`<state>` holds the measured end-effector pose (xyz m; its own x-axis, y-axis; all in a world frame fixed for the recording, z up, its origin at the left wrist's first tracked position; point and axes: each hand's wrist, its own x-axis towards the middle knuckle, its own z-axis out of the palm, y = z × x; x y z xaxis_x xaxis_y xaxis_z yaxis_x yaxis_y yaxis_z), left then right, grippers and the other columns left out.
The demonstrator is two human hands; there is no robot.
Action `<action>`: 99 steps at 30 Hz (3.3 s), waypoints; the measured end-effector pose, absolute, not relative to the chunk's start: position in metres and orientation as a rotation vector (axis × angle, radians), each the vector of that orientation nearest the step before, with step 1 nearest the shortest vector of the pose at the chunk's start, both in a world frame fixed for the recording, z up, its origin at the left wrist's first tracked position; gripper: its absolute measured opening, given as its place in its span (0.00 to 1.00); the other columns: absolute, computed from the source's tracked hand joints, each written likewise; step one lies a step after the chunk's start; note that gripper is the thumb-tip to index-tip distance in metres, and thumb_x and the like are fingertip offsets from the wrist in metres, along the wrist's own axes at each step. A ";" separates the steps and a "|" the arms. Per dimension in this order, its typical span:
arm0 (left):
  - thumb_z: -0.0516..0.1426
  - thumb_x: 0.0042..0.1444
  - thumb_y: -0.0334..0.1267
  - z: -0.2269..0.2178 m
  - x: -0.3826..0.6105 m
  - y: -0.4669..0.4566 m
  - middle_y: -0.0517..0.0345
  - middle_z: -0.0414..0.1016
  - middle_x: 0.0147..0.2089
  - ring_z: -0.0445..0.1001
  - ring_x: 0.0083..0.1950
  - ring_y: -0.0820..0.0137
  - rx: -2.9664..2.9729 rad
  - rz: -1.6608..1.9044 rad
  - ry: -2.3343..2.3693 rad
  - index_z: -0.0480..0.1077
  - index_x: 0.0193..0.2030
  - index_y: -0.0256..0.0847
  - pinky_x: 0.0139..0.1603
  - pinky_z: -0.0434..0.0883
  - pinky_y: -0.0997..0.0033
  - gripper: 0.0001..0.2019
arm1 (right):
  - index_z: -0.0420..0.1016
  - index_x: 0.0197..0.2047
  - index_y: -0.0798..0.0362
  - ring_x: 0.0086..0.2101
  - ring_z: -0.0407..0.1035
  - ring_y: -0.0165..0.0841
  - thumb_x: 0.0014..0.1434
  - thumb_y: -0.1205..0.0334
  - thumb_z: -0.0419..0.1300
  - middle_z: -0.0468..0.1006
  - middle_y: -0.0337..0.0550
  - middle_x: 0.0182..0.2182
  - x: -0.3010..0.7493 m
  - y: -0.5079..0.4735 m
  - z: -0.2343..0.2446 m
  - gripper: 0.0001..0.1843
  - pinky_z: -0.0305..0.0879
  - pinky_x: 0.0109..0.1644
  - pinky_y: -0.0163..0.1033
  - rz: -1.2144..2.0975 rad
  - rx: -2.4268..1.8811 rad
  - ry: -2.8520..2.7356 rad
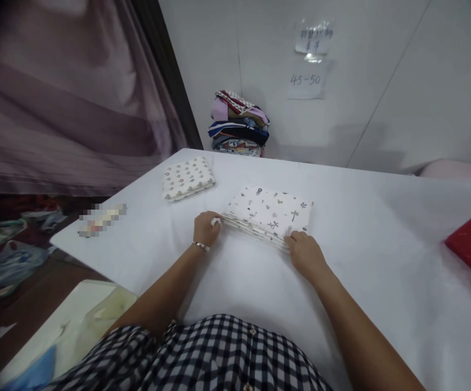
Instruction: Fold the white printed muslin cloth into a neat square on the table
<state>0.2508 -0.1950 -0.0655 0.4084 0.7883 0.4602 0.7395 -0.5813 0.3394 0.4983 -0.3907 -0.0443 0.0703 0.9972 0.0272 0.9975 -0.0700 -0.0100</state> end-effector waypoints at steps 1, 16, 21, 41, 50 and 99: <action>0.52 0.47 0.27 -0.063 0.250 -0.192 0.55 0.75 0.38 0.69 0.43 0.65 2.504 0.943 1.414 0.71 0.35 0.41 0.48 0.64 0.61 0.11 | 0.72 0.42 0.55 0.40 0.62 0.36 0.54 0.74 0.50 0.70 0.48 0.38 0.498 -0.391 -0.044 0.15 0.54 0.40 0.38 -0.024 -2.284 -2.124; 0.52 0.51 0.57 -0.037 0.274 -0.164 0.56 0.75 0.32 0.70 0.32 0.69 2.132 0.397 1.547 0.71 0.30 0.42 0.31 0.65 0.72 0.20 | 0.72 0.44 0.55 0.40 0.62 0.36 0.55 0.73 0.50 0.70 0.49 0.39 0.503 -0.391 -0.051 0.16 0.56 0.42 0.38 -0.048 -2.247 -2.125; 0.55 0.48 0.53 -0.033 0.282 -0.161 0.54 0.75 0.34 0.70 0.29 0.68 2.022 0.278 1.629 0.69 0.31 0.42 0.22 0.63 0.74 0.16 | 0.72 0.45 0.55 0.41 0.63 0.36 0.54 0.73 0.50 0.71 0.48 0.39 0.503 -0.391 -0.051 0.16 0.57 0.42 0.38 -0.042 -2.229 -2.110; 0.58 0.45 0.35 -0.026 0.276 -0.160 0.63 0.67 0.21 0.65 0.24 0.76 1.911 0.373 1.451 0.66 0.25 0.38 0.26 0.63 0.76 0.04 | 0.72 0.45 0.55 0.40 0.64 0.35 0.53 0.73 0.51 0.71 0.48 0.39 0.506 -0.392 -0.052 0.18 0.59 0.41 0.37 -0.056 -2.169 -2.094; 0.58 0.47 0.39 -0.043 0.269 -0.159 0.63 0.69 0.24 0.67 0.26 0.75 1.899 0.415 1.417 0.67 0.28 0.39 0.28 0.64 0.76 0.06 | 0.71 0.46 0.55 0.41 0.64 0.37 0.53 0.73 0.50 0.71 0.48 0.40 0.506 -0.392 -0.051 0.19 0.58 0.40 0.38 -0.033 -2.195 -2.072; 0.59 0.45 0.34 -0.074 0.262 -0.202 0.54 0.68 0.43 0.66 0.48 0.65 2.326 0.761 1.242 0.65 0.35 0.41 0.47 0.66 0.65 0.10 | 0.72 0.42 0.52 0.41 0.64 0.35 0.52 0.72 0.50 0.71 0.46 0.37 0.520 -0.400 -0.040 0.16 0.57 0.35 0.35 0.183 -2.274 -1.994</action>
